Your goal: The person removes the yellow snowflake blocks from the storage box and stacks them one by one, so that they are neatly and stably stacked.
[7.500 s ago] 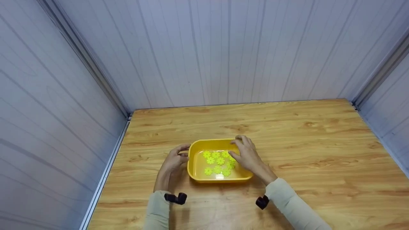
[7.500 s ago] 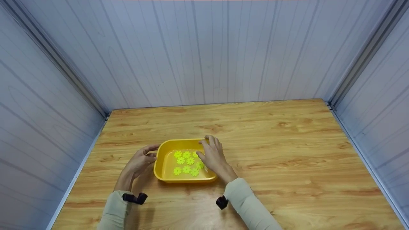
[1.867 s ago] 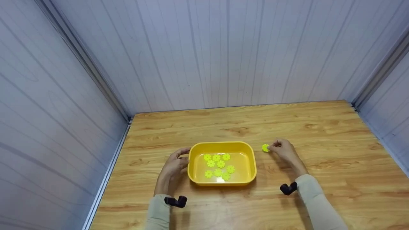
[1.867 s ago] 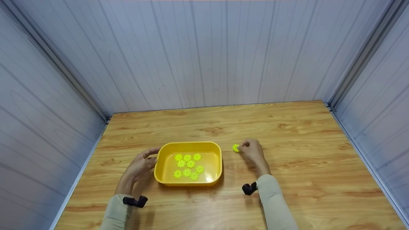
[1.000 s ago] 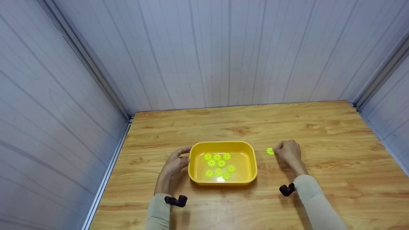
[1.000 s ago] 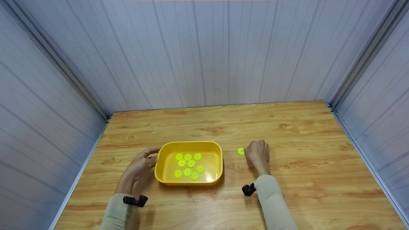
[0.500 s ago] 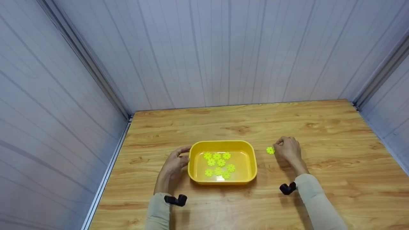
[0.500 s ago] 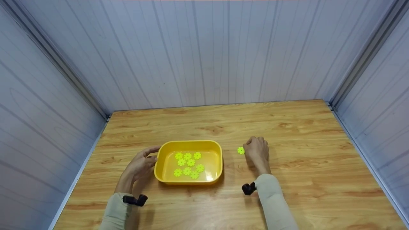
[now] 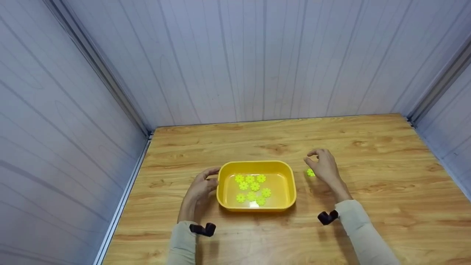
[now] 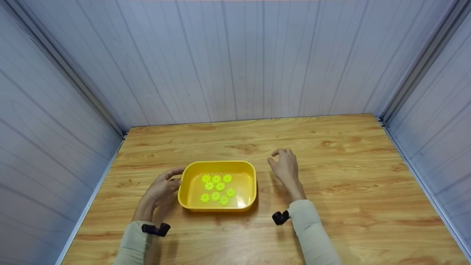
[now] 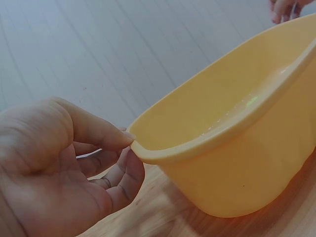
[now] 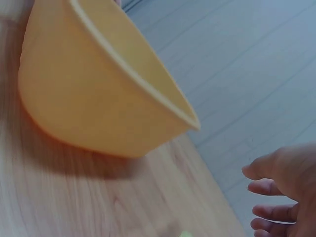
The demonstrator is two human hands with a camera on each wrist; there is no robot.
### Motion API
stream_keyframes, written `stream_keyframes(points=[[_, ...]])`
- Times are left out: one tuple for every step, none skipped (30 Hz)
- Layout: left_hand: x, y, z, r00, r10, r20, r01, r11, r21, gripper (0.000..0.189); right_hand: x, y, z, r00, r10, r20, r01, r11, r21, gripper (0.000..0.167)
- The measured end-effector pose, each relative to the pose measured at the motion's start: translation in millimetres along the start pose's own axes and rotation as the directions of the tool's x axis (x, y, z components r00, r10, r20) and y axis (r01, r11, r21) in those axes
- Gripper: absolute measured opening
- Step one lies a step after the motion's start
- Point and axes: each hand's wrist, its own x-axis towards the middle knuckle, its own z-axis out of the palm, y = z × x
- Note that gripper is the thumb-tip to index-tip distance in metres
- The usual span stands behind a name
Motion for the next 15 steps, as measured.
stream_keyframes(points=[[0.2,0.1,0.1,1.000,0.007,0.002,-0.007,1.000,0.006,0.054,0.0,-3,0,1.000,-0.011,-0.005,0.011,1.000,0.012,0.034],[0.3,0.2,0.3,1.000,0.009,0.000,-0.009,1.000,0.010,0.054,0.0,-7,1,1.000,-0.023,-0.008,0.024,1.000,0.019,0.034],[0.3,0.1,0.3,1.000,0.013,0.000,-0.013,1.000,0.016,0.055,0.1,-10,2,0.999,-0.034,-0.014,0.034,0.999,0.024,0.034],[0.3,-0.1,0.1,1.000,0.016,0.004,-0.016,1.000,0.017,0.055,-0.1,-13,2,0.999,-0.044,-0.016,0.044,0.999,0.030,0.034],[0.4,-0.3,-0.2,1.000,0.020,0.010,-0.020,1.000,0.017,0.054,-0.3,-17,3,0.999,-0.051,-0.018,0.052,0.998,0.036,0.033],[0.3,-0.5,-0.5,1.000,0.024,0.015,-0.024,0.999,0.021,0.054,-0.5,-20,4,0.998,-0.064,-0.019,0.064,0.997,0.038,0.033],[0.3,-0.7,-0.8,0.999,0.026,0.021,-0.026,0.999,0.018,0.055,-0.7,-23,4,0.997,-0.071,-0.022,0.072,0.997,0.041,0.033],[0.3,-0.9,-1.0,0.999,0.026,0.024,-0.027,1.000,0.015,0.055,-1.2,-26,5,0.997,-0.078,-0.019,0.079,0.996,0.044,0.033],[0.3,-1.2,-1.3,0.999,0.028,0.030,-0.028,1.000,0.013,0.055,-1.7,-29,6,0.997,-0.080,-0.017,0.081,0.996,0.048,0.032],[0.3,-1.3,-1.5,0.999,0.032,0.035,-0.032,0.999,0.011,0.055,-2.3,-32,6,0.996,-0.085,-0.016,0.086,0.995,0.051,0.032],[0.5,-1.4,-1.6,0.999,0.032,0.034,-0.033,0.999,0.008,0.055,-2.8,-36,7,0.996,-0.091,-0.014,0.092,0.994,0.053,0.031],[0.4,-1.4,-1.5,0.999,0.033,0.034,-0.034,0.999,0.008,0.055,-3.5,-38,8,0.995,-0.098,-0.012,0.099,0.994,0.052,0.031],[0.5,-1.5,-1.4,0.999,0.032,0.032,-0.033,0.999,0.004,0.056,-4.2,-41,9,0.995,-0.101,-0.009,0.101,0.993,0.057,0.031],[0.5,-1.6,-1.4,0.999,0.033,0.031,-0.033,0.999,0.004,0.056,-5.1,-43,11,0.994,-0.106,-0.005,0.106,0.993,0.060,0.030],[0.5,-1.6,-1.4,0.999,0.035,0.030,-0.036,0.999,0.007,0.056,-5.9,-45,12,0.994,-0.113,-0.002,0.113,0.992,0.061,0.030]])
